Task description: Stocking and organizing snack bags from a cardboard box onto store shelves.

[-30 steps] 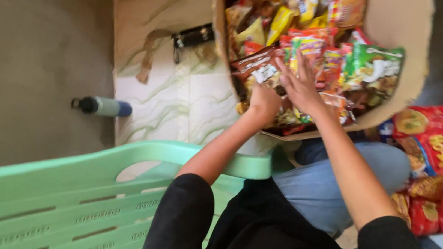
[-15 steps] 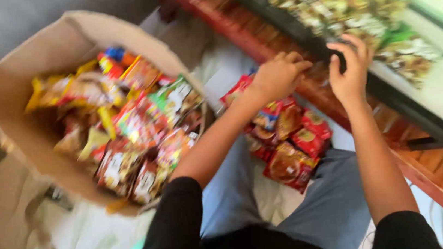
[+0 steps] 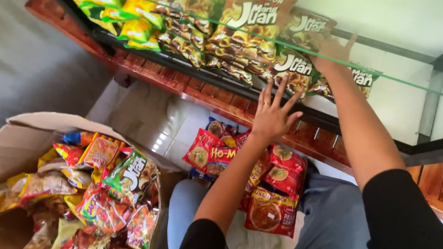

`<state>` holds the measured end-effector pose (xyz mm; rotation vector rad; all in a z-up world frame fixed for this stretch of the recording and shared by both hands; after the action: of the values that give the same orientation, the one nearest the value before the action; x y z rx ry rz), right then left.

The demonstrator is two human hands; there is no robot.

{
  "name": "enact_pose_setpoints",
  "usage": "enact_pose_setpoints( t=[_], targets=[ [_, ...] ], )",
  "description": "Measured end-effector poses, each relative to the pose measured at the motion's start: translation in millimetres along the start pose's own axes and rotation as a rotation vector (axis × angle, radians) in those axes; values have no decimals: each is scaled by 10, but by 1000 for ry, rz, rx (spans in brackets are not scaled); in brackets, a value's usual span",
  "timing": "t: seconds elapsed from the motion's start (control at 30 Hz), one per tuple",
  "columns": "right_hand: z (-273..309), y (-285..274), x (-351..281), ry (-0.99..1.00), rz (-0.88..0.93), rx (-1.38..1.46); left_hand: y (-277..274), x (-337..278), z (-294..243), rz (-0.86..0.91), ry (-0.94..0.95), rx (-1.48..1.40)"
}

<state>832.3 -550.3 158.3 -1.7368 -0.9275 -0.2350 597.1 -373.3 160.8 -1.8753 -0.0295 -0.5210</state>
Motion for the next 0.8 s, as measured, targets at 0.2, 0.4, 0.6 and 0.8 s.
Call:
enact_pose_setpoints(
  t=[0.2,0.4,0.6,0.8],
  targets=[
    [-132,-10,39,225,614,157,-18,0,-36,0,-18,-14],
    [-398,-1415,-411,271,-126,567,106,37,-13,55,-115,-29],
    [-82,-2128,-1220,415,-104,832,326,-57,-36,-93,-281,-706],
    [1125,-3240,-1611,77,69,1118,-675,-1021,306,-148,-578,-1873]
  ],
)
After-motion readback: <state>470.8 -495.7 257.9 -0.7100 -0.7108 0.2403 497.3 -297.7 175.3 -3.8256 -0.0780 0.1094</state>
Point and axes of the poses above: each hand's wrist, its own x-axis towards the middle knuckle, its own y-axis out of the palm, z = x × y, the point moved 2 cm from there along x, towards the middle knuckle, and after that the axes turned 6 degrees about z, right-handed, at the moved point
